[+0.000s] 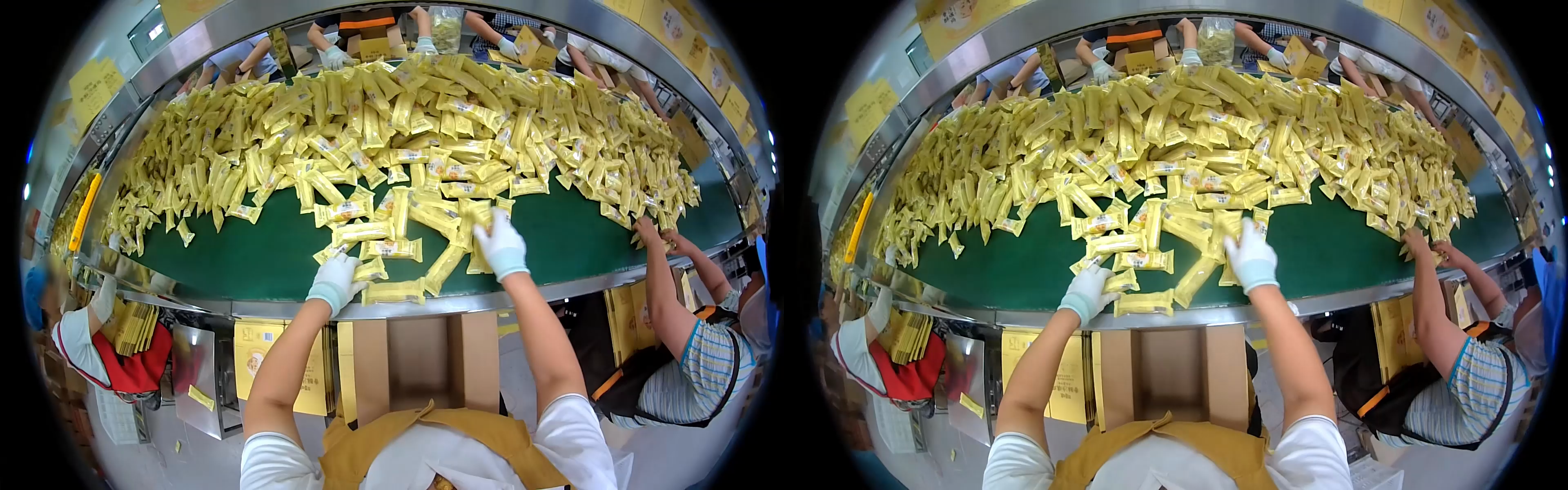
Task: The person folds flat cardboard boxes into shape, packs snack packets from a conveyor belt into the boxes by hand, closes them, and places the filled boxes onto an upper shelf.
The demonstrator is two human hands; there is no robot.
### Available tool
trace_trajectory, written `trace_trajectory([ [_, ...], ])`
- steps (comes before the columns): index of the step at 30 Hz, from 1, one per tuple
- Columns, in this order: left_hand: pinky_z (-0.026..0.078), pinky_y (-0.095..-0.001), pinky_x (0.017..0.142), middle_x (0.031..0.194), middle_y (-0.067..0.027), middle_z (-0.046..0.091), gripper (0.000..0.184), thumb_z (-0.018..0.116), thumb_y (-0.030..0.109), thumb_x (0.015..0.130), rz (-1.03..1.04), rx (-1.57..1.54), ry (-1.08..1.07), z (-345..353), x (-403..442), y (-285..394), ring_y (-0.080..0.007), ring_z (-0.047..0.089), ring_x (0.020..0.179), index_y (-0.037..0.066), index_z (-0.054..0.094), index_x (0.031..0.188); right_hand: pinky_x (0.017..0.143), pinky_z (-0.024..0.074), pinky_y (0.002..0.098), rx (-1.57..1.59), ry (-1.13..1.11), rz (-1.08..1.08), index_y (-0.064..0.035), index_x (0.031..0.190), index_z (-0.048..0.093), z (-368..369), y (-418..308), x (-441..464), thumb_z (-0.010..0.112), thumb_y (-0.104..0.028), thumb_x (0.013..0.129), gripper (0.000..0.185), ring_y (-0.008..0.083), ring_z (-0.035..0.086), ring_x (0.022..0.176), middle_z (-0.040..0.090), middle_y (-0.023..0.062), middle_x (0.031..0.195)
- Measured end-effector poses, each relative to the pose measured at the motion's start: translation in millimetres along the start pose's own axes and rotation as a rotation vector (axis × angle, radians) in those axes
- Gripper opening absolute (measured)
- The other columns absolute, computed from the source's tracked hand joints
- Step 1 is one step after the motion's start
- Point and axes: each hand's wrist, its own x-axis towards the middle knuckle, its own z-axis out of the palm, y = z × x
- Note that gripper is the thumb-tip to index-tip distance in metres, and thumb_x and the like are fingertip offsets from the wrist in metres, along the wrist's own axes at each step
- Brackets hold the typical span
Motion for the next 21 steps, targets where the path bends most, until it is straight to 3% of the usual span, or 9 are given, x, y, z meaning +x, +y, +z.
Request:
trace_trajectory([
  [3,0.050,-0.0414,0.096,0.116,-0.0138,0.062,0.051,0.082,0.033,0.077,-0.019,-0.031,0.055,-25,-8,-5,-0.0347,0.060,0.110,0.009,0.066,0.120,0.090,0.0540,0.0444,-0.185,-0.039,0.006,-0.0042,0.126,0.053,35,4,0,0.078,-0.038,0.078,0.064,0.0408,0.065,0.104,0.065,0.0230,0.113],
  [7,0.049,-0.0424,0.092,0.110,-0.0152,0.063,0.054,0.083,0.033,0.076,0.044,-0.140,0.178,-52,-13,-8,-0.0358,0.059,0.104,0.007,0.066,0.119,0.092,0.0549,0.0450,-0.124,-0.068,0.065,-0.0063,0.116,0.057,38,20,0,0.082,-0.031,0.074,0.055,0.0381,0.066,0.105,0.066,0.0237,0.114],
  [10,0.047,-0.0433,0.094,0.107,-0.0156,0.062,0.054,0.079,0.034,0.077,0.377,-0.264,0.075,-44,-12,11,-0.0367,0.058,0.104,0.007,0.065,0.121,0.093,0.0540,0.0442,-0.171,-0.274,0.106,-0.0042,0.115,0.058,9,25,1,0.081,-0.027,0.074,0.052,0.0385,0.066,0.108,0.067,0.0230,0.116],
  [13,0.046,-0.0420,0.096,0.111,-0.0129,0.061,0.049,0.078,0.036,0.079,0.436,0.030,-0.112,-15,-10,41,-0.0335,0.057,0.108,0.011,0.067,0.119,0.088,0.0539,0.0449,-0.324,-0.214,0.070,-0.0079,0.110,0.064,-16,31,-6,0.074,-0.016,0.076,0.036,0.0367,0.066,0.102,0.064,0.0187,0.111],
  [15,0.047,-0.0419,0.095,0.110,-0.0123,0.062,0.049,0.078,0.037,0.079,0.469,0.045,-0.065,3,-4,41,-0.0326,0.058,0.107,0.012,0.067,0.120,0.083,0.0539,0.0445,-0.341,-0.081,-0.067,-0.0082,0.110,0.065,-41,23,-11,0.072,-0.007,0.075,0.035,0.0353,0.065,0.098,0.063,0.0142,0.105],
  [17,0.048,-0.0421,0.094,0.110,-0.0121,0.062,0.049,0.078,0.038,0.080,0.470,0.063,-0.106,7,2,42,-0.0324,0.059,0.106,0.012,0.067,0.119,0.084,0.0534,0.0461,-0.202,-0.006,-0.341,-0.0102,0.109,0.067,-64,6,-14,0.070,-0.009,0.077,0.032,0.0341,0.065,0.102,0.067,0.0144,0.114],
  [19,0.049,-0.0425,0.093,0.111,-0.0124,0.063,0.048,0.078,0.039,0.080,0.437,0.077,-0.235,0,10,45,-0.0329,0.061,0.105,0.012,0.067,0.118,0.085,0.0525,0.0453,-0.063,-0.170,-0.530,-0.0112,0.108,0.069,-73,-19,-11,0.071,-0.008,0.075,0.033,0.0339,0.066,0.099,0.070,0.0130,0.108],
  [20,0.049,-0.0425,0.093,0.112,-0.0127,0.063,0.047,0.077,0.039,0.080,0.400,0.038,-0.211,-8,14,46,-0.0331,0.061,0.105,0.012,0.067,0.117,0.085,0.0518,0.0441,0.025,-0.107,-0.730,-0.0125,0.104,0.069,-51,-14,-5,0.070,-0.008,0.076,0.029,0.0347,0.066,0.096,0.071,0.0124,0.097],
  [21,0.050,-0.0425,0.093,0.113,-0.0129,0.063,0.046,0.077,0.038,0.080,0.360,-0.002,-0.189,-18,17,48,-0.0334,0.062,0.105,0.011,0.067,0.116,0.087,0.0506,0.0432,0.093,-0.226,-0.790,-0.0130,0.105,0.069,-48,-27,-7,0.070,-0.008,0.076,0.029,0.0347,0.066,0.095,0.071,0.0119,0.097],
])
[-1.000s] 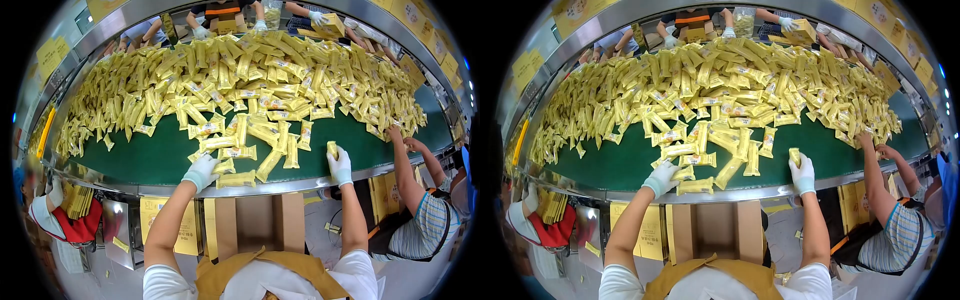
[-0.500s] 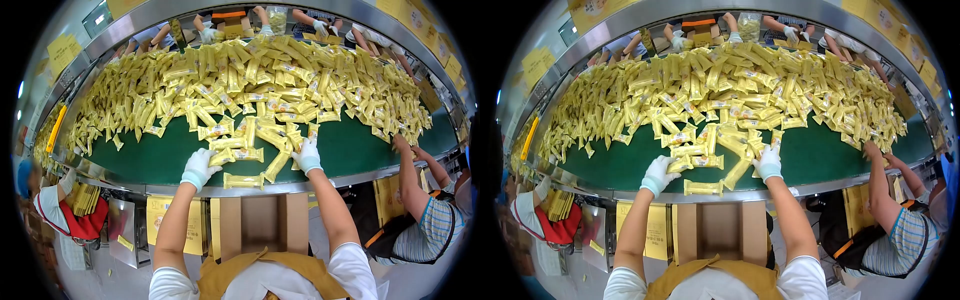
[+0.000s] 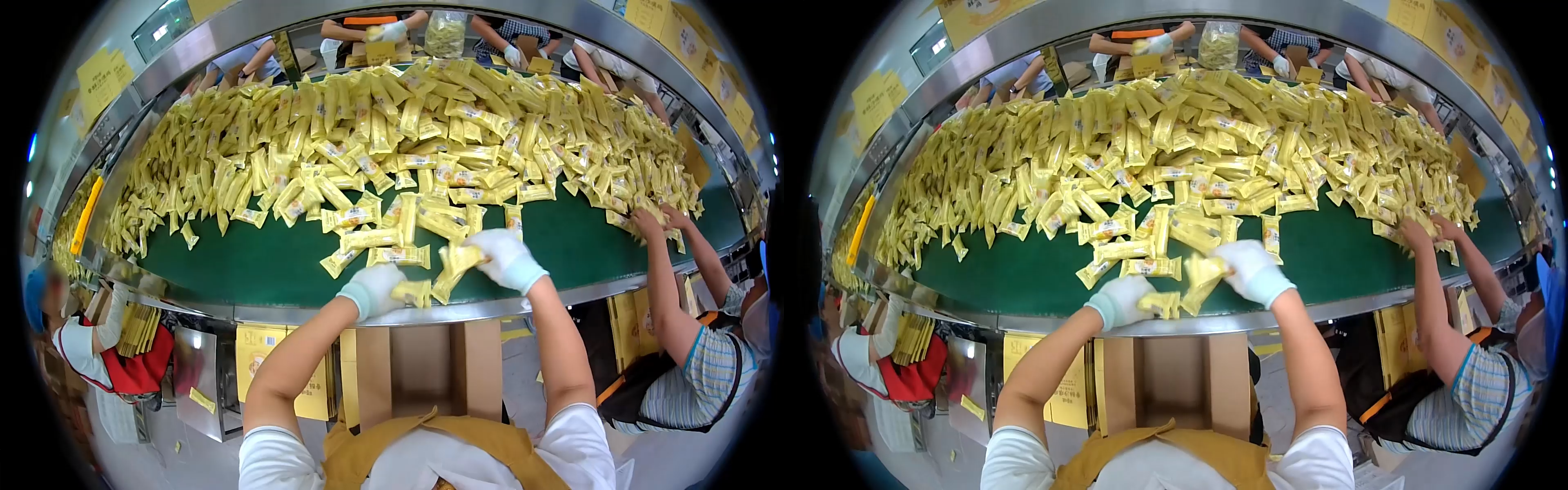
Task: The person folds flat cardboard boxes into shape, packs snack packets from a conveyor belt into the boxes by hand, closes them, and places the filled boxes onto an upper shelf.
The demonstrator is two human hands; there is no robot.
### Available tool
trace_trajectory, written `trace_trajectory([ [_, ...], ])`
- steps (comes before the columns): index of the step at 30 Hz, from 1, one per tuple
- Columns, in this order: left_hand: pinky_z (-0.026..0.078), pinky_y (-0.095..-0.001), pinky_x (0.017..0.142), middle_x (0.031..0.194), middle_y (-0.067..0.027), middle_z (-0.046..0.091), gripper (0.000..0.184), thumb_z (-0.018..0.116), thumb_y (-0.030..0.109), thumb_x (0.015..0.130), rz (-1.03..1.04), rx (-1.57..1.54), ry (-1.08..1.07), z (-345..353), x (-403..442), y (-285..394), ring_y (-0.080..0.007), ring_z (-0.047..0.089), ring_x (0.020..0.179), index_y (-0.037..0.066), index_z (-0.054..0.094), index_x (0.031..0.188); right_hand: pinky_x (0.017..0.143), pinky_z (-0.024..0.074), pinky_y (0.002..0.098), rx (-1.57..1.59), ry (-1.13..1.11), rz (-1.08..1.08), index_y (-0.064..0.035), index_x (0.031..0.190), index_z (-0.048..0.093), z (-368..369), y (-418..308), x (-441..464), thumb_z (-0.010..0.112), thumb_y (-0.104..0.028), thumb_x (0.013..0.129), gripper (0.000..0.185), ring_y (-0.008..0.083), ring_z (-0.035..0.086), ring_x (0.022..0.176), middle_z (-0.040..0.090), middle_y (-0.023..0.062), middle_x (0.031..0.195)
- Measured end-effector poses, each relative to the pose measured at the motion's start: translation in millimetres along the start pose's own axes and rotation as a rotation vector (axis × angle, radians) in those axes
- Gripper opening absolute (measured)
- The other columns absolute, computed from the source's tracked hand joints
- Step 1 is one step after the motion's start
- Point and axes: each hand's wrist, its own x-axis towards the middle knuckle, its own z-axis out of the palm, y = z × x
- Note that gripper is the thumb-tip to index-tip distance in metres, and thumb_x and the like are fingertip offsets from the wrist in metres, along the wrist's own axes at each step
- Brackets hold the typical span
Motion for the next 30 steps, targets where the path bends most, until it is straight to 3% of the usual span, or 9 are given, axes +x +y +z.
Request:
trace_trajectory([
  [2,0.050,-0.0421,0.093,0.115,-0.0140,0.064,0.043,0.076,0.036,0.082,-0.041,-0.048,0.215,-9,5,-5,-0.0343,0.062,0.109,0.009,0.065,0.113,0.084,0.0512,0.0443,-0.027,-0.129,-0.118,-0.0129,0.101,0.068,41,13,6,0.074,-0.012,0.077,0.025,0.0344,0.065,0.092,0.069,0.0111,0.092],
  [8,0.051,-0.0423,0.092,0.114,-0.0146,0.069,0.047,0.076,0.031,0.081,-0.085,0.071,0.116,-3,50,-18,-0.0344,0.065,0.108,0.014,0.063,0.123,0.088,0.0496,0.0416,-0.246,-0.368,-0.066,-0.0139,0.104,0.067,62,7,11,0.078,-0.017,0.075,0.030,0.0315,0.066,0.093,0.069,0.0094,0.092],
  [12,0.053,-0.0429,0.088,0.111,-0.0130,0.070,0.047,0.073,0.025,0.082,-0.167,0.169,0.056,0,57,-22,-0.0328,0.066,0.105,0.018,0.059,0.127,0.081,0.0519,0.0411,-0.311,-0.335,0.086,-0.0088,0.095,0.061,50,-5,-4,0.075,-0.016,0.074,0.026,0.0305,0.068,0.088,0.070,0.0118,0.091],
  [18,0.047,-0.0435,0.098,0.105,-0.0078,0.067,0.036,0.068,0.025,0.087,-0.059,0.369,0.351,34,13,-55,-0.0306,0.064,0.105,0.013,0.060,0.120,0.077,0.0481,0.0433,-0.541,-0.046,0.191,-0.0068,0.110,0.058,61,11,-57,0.078,-0.028,0.073,0.047,0.0304,0.062,0.086,0.060,0.0089,0.089],
  [20,0.040,-0.0418,0.105,0.117,-0.0131,0.062,0.059,0.069,0.040,0.085,0.056,0.471,0.444,44,-5,-49,-0.0281,0.057,0.118,0.008,0.054,0.132,0.086,0.0464,0.0450,-0.536,0.006,0.131,-0.0046,0.115,0.058,56,-10,-68,0.076,-0.034,0.078,0.050,0.0308,0.060,0.092,0.060,0.0106,0.093],
  [22,0.037,-0.0433,0.107,0.124,-0.0169,0.058,0.081,0.071,0.053,0.082,0.035,0.450,0.435,36,-21,-27,-0.0299,0.052,0.124,0.006,0.046,0.143,0.098,0.0399,0.0475,-0.500,-0.011,0.126,-0.0015,0.136,0.049,59,-19,-79,0.077,-0.044,0.078,0.077,0.0348,0.053,0.104,0.058,0.0165,0.109],
  [23,0.034,-0.0437,0.110,0.134,-0.0216,0.053,0.106,0.071,0.068,0.074,-0.016,0.409,0.285,36,-18,-29,-0.0336,0.045,0.132,0.002,0.037,0.150,0.100,0.0391,0.0477,-0.496,0.018,0.109,-0.0007,0.138,0.047,60,-21,-83,0.076,-0.045,0.078,0.080,0.0356,0.053,0.105,0.057,0.0175,0.112],
  [26,0.038,-0.0465,0.108,0.129,-0.0209,0.054,0.104,0.075,0.067,0.070,-0.114,0.307,0.118,3,-11,-20,-0.0356,0.050,0.125,0.001,0.044,0.144,0.101,0.0397,0.0459,-0.436,-0.071,0.184,0.0021,0.146,0.039,53,-17,-86,0.080,-0.050,0.072,0.099,0.0359,0.053,0.109,0.057,0.0195,0.122],
  [30,0.041,-0.0425,0.103,0.125,-0.0187,0.055,0.105,0.080,0.064,0.066,-0.030,0.291,0.309,27,-4,-40,-0.0349,0.052,0.121,0.000,0.045,0.142,0.098,0.0419,0.0420,-0.398,-0.473,0.481,0.0034,0.137,0.050,27,-16,-48,0.083,-0.062,0.060,0.106,0.0354,0.054,0.111,0.062,0.0208,0.117],
])
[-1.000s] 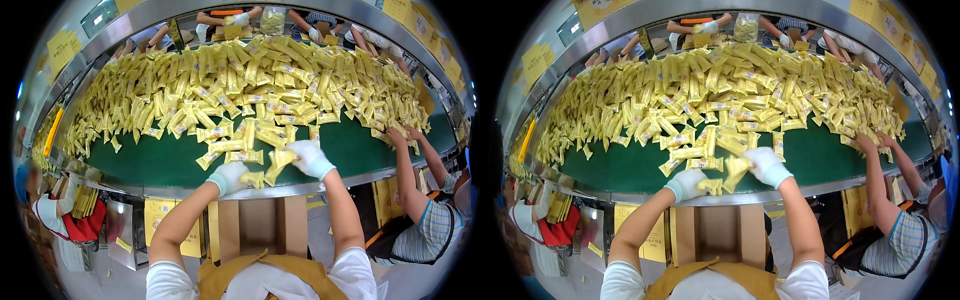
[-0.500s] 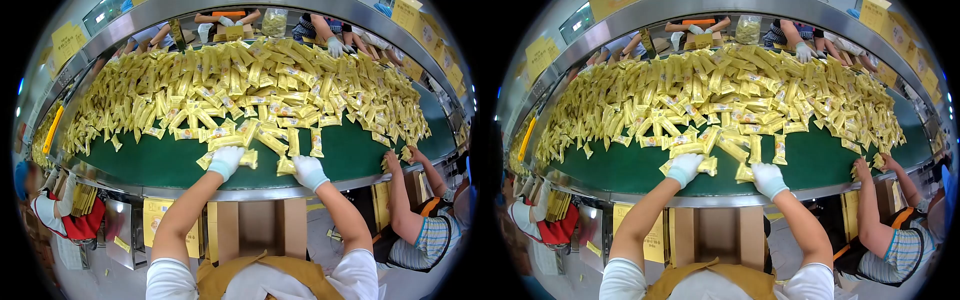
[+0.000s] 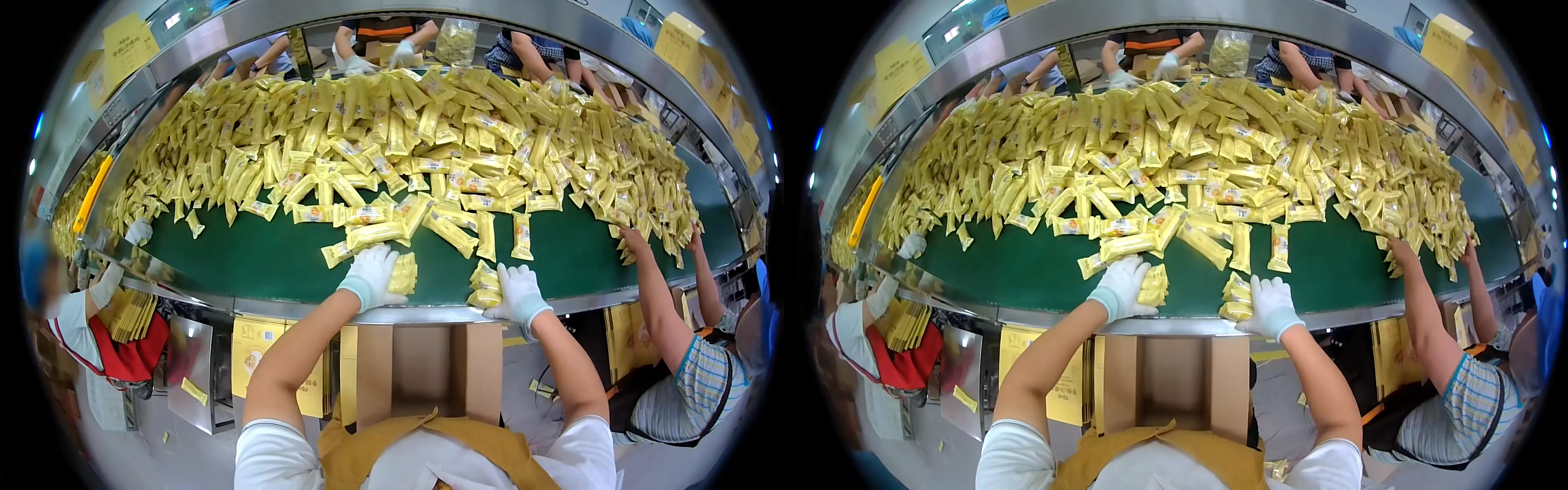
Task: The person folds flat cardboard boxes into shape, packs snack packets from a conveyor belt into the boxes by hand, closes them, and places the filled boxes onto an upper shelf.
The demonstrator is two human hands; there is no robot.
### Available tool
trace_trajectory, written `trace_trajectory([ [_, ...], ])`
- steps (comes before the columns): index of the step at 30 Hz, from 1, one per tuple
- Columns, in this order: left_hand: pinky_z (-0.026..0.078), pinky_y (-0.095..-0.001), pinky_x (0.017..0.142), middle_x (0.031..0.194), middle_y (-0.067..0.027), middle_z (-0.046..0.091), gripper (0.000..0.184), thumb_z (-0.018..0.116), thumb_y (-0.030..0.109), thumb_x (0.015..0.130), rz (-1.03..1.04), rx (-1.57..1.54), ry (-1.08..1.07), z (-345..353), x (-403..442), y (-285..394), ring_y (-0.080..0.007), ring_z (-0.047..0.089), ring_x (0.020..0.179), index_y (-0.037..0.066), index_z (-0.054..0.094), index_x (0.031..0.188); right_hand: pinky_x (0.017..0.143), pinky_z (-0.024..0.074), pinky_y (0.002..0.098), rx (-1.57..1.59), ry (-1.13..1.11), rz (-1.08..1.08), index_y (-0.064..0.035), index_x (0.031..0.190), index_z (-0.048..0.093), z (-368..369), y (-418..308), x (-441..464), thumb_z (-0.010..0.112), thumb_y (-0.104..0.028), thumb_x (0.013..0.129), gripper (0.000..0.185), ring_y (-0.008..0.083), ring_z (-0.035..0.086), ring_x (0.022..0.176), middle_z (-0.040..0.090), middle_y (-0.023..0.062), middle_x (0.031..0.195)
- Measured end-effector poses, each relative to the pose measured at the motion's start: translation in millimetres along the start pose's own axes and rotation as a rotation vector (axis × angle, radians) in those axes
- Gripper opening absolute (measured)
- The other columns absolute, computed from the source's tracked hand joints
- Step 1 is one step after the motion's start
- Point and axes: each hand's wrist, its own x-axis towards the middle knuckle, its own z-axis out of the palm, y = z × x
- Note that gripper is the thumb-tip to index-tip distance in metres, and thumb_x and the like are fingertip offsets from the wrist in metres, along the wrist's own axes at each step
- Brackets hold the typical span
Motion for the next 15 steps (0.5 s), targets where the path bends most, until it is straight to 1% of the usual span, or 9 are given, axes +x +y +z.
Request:
trace_trajectory([
  [2,0.041,-0.0419,0.104,0.127,-0.0198,0.054,0.106,0.082,0.062,0.065,-0.046,-0.080,-0.156,-9,-7,6,-0.0362,0.052,0.120,0.000,0.044,0.142,0.097,0.0419,0.0415,-0.003,-0.088,-0.015,0.0029,0.128,0.058,-14,-6,12,0.081,-0.064,0.060,0.099,0.0356,0.054,0.110,0.063,0.0208,0.115],
  [3,0.041,-0.0416,0.104,0.127,-0.0204,0.053,0.107,0.082,0.061,0.064,-0.072,-0.119,-0.233,-18,-11,7,-0.0368,0.052,0.120,0.000,0.044,0.142,0.099,0.0414,0.0417,0.103,-0.005,-0.035,0.0015,0.115,0.065,-17,-9,17,0.079,-0.065,0.060,0.087,0.0368,0.054,0.111,0.063,0.0211,0.116],
  [6,0.042,-0.0424,0.104,0.128,-0.0222,0.052,0.109,0.084,0.060,0.062,-0.100,-0.190,-0.284,-30,-21,5,-0.0383,0.052,0.119,0.000,0.043,0.143,0.101,0.0426,0.0415,0.430,0.114,-0.109,0.0042,0.117,0.061,-56,-33,37,0.082,-0.062,0.060,0.090,0.0392,0.052,0.116,0.061,0.0252,0.117],
  [9,0.040,-0.0430,0.109,0.127,-0.0241,0.051,0.111,0.085,0.061,0.061,-0.183,-0.427,-0.113,-34,-15,-13,-0.0402,0.051,0.121,-0.003,0.043,0.142,0.105,0.0426,0.0425,0.406,0.455,-0.147,0.0051,0.111,0.064,-37,-47,87,0.083,-0.056,0.062,0.081,0.0406,0.056,0.116,0.064,0.0231,0.111],
  [11,0.037,-0.0424,0.113,0.132,-0.0258,0.050,0.111,0.085,0.062,0.060,-0.222,-0.488,-0.002,-45,-1,-24,-0.0402,0.048,0.127,-0.005,0.046,0.140,0.105,0.0434,0.0422,0.504,0.117,-0.131,0.0057,0.113,0.063,-46,-55,115,0.084,-0.055,0.062,0.082,0.0405,0.057,0.117,0.064,0.0232,0.116],
  [12,0.037,-0.0423,0.113,0.133,-0.0257,0.049,0.111,0.085,0.062,0.059,-0.175,-0.397,0.006,-46,9,-31,-0.0399,0.047,0.127,-0.005,0.047,0.139,0.105,0.0439,0.0421,0.547,-0.055,-0.121,0.0060,0.114,0.062,-49,-58,124,0.084,-0.055,0.062,0.082,0.0404,0.057,0.117,0.064,0.0233,0.118],
  [13,0.037,-0.0422,0.113,0.134,-0.0256,0.049,0.110,0.085,0.062,0.059,-0.129,-0.307,0.015,-42,19,-39,-0.0395,0.047,0.128,-0.005,0.049,0.138,0.105,0.0447,0.0410,0.614,-0.140,-0.094,0.0061,0.122,0.058,-47,-61,125,0.082,-0.059,0.061,0.092,0.0394,0.055,0.121,0.060,0.0247,0.128],
  [14,0.037,-0.0420,0.113,0.135,-0.0254,0.049,0.109,0.085,0.063,0.058,-0.083,-0.218,0.024,-42,30,-46,-0.0391,0.046,0.129,-0.005,0.050,0.137,0.105,0.0445,0.0406,0.496,-0.064,-0.077,0.0053,0.123,0.059,-39,-64,128,0.081,-0.060,0.061,0.093,0.0388,0.056,0.121,0.060,0.0244,0.129],
  [15,0.037,-0.0414,0.112,0.135,-0.0238,0.050,0.107,0.085,0.063,0.057,-0.085,-0.174,-0.160,-52,40,-47,-0.0387,0.047,0.128,-0.004,0.054,0.134,0.105,0.0443,0.0401,0.376,0.009,-0.059,0.0045,0.123,0.059,-28,-68,130,0.080,-0.062,0.060,0.094,0.0383,0.056,0.121,0.060,0.0241,0.129],
])
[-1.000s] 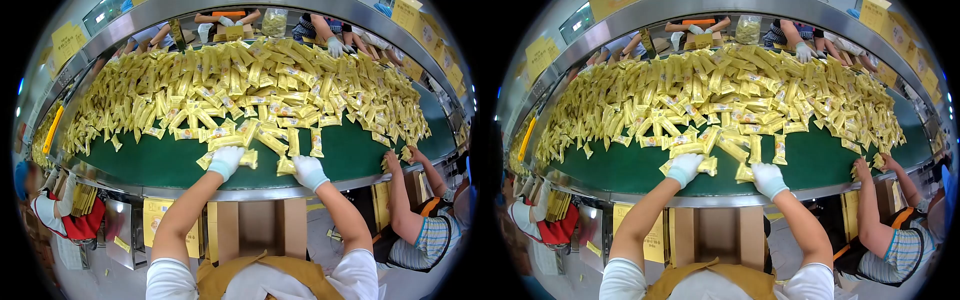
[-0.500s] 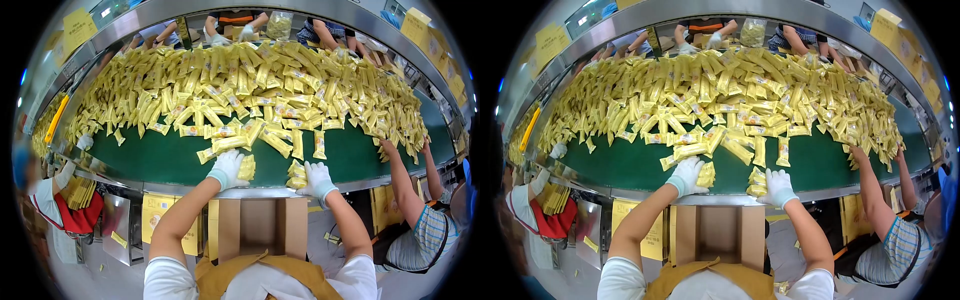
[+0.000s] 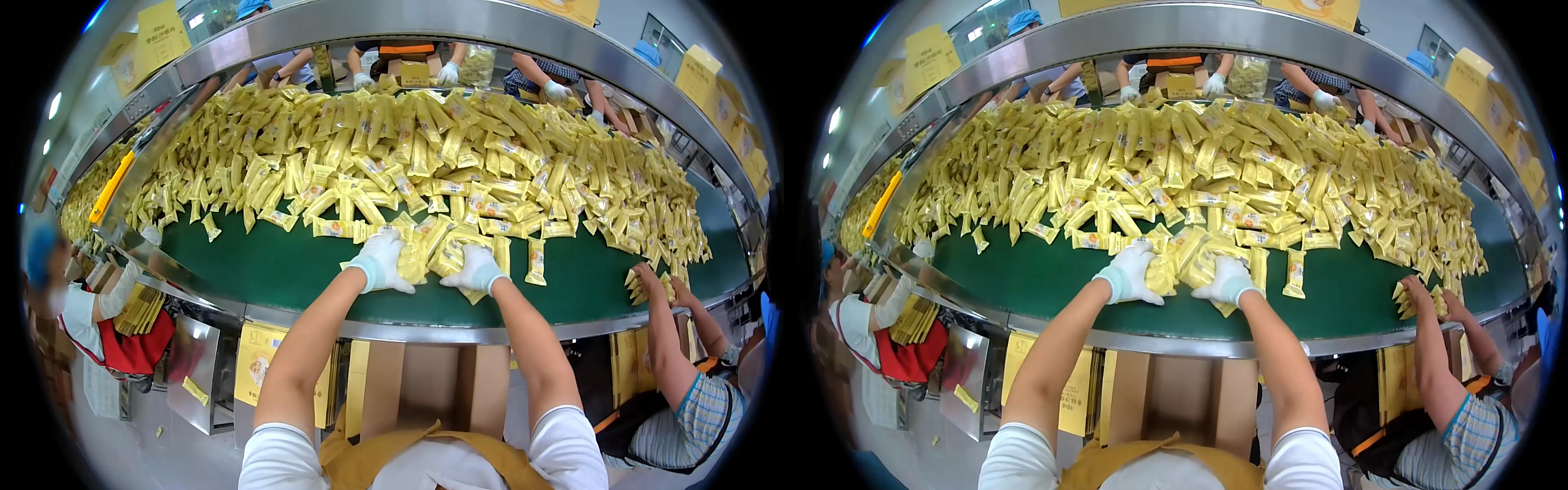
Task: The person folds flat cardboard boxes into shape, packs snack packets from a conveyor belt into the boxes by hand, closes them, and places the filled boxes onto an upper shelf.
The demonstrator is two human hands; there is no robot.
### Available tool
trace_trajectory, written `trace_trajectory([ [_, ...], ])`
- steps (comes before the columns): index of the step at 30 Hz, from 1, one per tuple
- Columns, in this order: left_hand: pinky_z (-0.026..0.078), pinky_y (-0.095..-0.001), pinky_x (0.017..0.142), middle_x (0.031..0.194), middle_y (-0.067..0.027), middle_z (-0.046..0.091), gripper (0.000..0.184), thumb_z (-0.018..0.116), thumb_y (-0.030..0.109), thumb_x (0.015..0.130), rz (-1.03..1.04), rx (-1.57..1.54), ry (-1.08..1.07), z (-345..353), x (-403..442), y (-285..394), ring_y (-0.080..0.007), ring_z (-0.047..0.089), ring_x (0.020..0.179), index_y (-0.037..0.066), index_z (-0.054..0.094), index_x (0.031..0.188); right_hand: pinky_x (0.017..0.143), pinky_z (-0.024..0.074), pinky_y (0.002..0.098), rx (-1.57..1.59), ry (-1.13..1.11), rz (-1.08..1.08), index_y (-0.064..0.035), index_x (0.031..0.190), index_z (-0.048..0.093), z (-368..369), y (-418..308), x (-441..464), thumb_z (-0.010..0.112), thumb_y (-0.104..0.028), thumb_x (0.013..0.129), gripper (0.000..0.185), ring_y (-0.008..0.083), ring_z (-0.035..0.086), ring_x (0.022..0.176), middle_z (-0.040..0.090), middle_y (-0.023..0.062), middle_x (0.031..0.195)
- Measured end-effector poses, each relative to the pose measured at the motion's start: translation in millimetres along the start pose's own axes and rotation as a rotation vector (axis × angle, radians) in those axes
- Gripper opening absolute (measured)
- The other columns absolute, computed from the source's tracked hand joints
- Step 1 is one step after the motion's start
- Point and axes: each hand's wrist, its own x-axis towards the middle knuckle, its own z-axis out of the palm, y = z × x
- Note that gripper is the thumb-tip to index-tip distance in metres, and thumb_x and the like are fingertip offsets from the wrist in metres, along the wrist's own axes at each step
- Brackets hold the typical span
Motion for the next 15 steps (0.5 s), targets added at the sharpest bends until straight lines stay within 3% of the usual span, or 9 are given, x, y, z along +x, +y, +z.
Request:
trace_trajectory([
  [2,0.038,-0.0412,0.112,0.133,-0.0227,0.052,0.105,0.085,0.063,0.056,-0.050,-0.015,-0.057,-2,3,3,-0.0382,0.048,0.127,-0.003,0.055,0.132,0.106,0.0433,0.0415,-0.154,0.090,-0.022,0.0007,0.127,0.059,10,1,-7,0.077,-0.069,0.059,0.098,0.0378,0.056,0.120,0.059,0.0238,0.129],
  [5,0.039,-0.0417,0.109,0.129,-0.0210,0.054,0.098,0.085,0.060,0.056,0.000,0.065,-0.066,9,-7,15,-0.0364,0.049,0.126,-0.001,0.058,0.127,0.109,0.0405,0.0429,-0.215,0.014,-0.049,0.0004,0.133,0.055,6,7,-31,0.079,-0.067,0.060,0.102,0.0399,0.051,0.124,0.057,0.0229,0.129],
  [7,0.039,-0.0425,0.109,0.130,-0.0213,0.054,0.095,0.085,0.058,0.057,0.069,0.146,-0.061,18,-19,28,-0.0367,0.050,0.125,-0.001,0.059,0.126,0.106,0.0416,0.0443,-0.262,0.017,-0.123,-0.0010,0.129,0.057,7,18,-51,0.081,-0.061,0.060,0.094,0.0395,0.052,0.118,0.054,0.0220,0.123],
  [10,0.038,-0.0431,0.110,0.134,-0.0236,0.050,0.093,0.085,0.056,0.058,-0.025,0.041,-0.068,26,-33,40,-0.0399,0.047,0.128,-0.001,0.058,0.126,0.105,0.0412,0.0457,-0.235,-0.032,-0.164,-0.0027,0.128,0.057,8,23,-79,0.083,-0.054,0.061,0.089,0.0414,0.051,0.117,0.050,0.0238,0.126],
  [13,0.034,-0.0430,0.113,0.139,-0.0232,0.048,0.097,0.083,0.059,0.060,-0.036,0.075,-0.004,41,-37,38,-0.0385,0.044,0.133,0.001,0.054,0.131,0.103,0.0422,0.0459,-0.297,0.204,-0.322,-0.0054,0.137,0.052,26,35,-88,0.082,-0.054,0.063,0.093,0.0409,0.052,0.113,0.050,0.0238,0.126],
  [15,0.030,-0.0431,0.114,0.137,-0.0202,0.049,0.098,0.081,0.061,0.061,-0.030,0.113,0.022,44,-35,36,-0.0361,0.044,0.132,0.002,0.051,0.134,0.100,0.0434,0.0468,-0.328,0.175,-0.255,-0.0073,0.149,0.036,24,25,-90,0.081,-0.054,0.064,0.107,0.0402,0.053,0.113,0.052,0.0235,0.127],
])
